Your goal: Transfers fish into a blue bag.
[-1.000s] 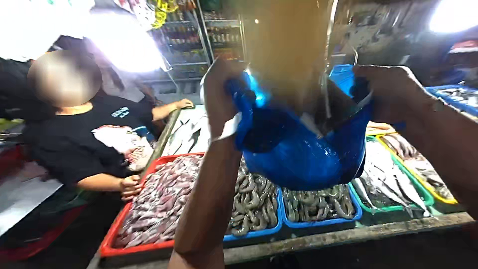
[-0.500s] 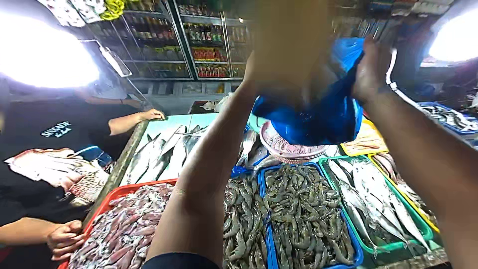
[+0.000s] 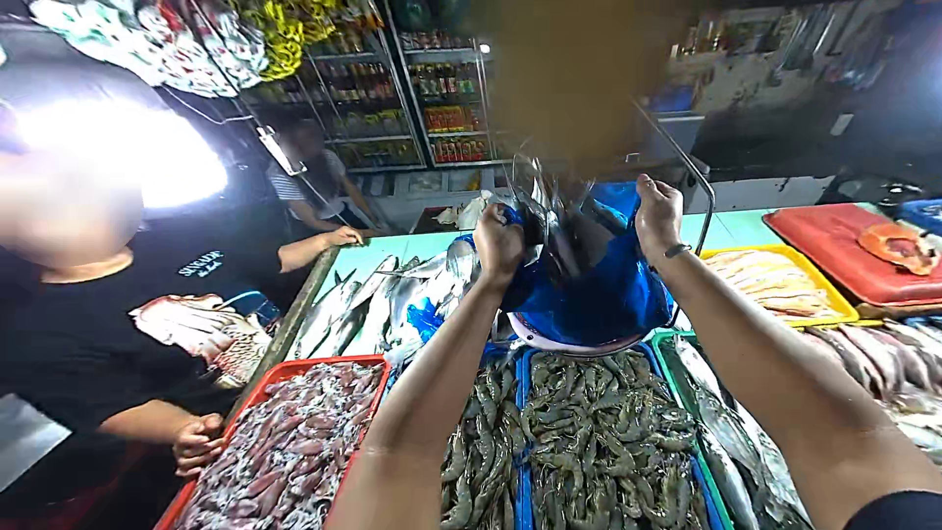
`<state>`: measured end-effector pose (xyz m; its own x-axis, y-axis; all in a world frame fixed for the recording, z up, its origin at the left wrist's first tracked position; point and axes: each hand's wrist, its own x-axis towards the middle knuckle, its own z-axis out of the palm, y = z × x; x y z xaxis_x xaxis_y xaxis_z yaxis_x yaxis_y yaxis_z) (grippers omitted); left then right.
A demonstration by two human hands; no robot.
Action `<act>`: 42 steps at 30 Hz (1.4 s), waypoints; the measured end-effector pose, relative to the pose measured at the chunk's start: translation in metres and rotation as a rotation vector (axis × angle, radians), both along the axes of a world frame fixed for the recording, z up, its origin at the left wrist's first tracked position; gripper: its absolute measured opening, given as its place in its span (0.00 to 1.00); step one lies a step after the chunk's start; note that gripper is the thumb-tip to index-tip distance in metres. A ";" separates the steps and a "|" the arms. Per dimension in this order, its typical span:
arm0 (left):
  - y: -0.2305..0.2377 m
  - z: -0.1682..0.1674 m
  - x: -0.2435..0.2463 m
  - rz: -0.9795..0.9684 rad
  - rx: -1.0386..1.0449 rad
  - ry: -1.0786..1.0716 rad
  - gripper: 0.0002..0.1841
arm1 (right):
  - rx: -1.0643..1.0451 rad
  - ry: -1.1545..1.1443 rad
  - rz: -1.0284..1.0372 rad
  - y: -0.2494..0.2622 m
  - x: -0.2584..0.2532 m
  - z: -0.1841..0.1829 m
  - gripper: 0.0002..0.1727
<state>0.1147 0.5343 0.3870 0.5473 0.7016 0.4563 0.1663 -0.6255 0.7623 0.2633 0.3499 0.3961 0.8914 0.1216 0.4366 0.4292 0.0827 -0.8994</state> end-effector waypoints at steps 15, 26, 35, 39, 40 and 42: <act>-0.019 -0.015 -0.010 -0.020 -0.119 0.178 0.16 | -0.503 0.004 0.049 -0.004 0.027 0.002 0.27; -0.014 -0.049 -0.021 -0.068 -0.107 0.279 0.17 | -0.657 -0.004 0.027 -0.013 0.027 -0.006 0.25; -0.013 -0.068 -0.036 -0.083 -0.151 0.301 0.23 | -0.903 -0.072 0.024 -0.008 0.023 -0.010 0.23; -0.018 -0.075 -0.048 -0.087 -0.254 0.235 0.28 | -0.981 -0.081 0.008 -0.008 0.019 -0.006 0.22; -0.019 -0.079 -0.049 -0.088 -0.279 0.209 0.29 | -0.986 -0.083 0.010 -0.007 0.020 -0.006 0.21; -0.017 -0.085 -0.053 -0.112 -0.315 0.166 0.29 | -0.982 -0.092 0.008 -0.007 0.020 -0.005 0.21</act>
<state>0.0618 0.5173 0.3021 0.6772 0.7249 0.1264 0.2471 -0.3858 0.8889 0.2835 0.3424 0.3907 0.8565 0.4732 0.2061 0.5039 -0.6800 -0.5327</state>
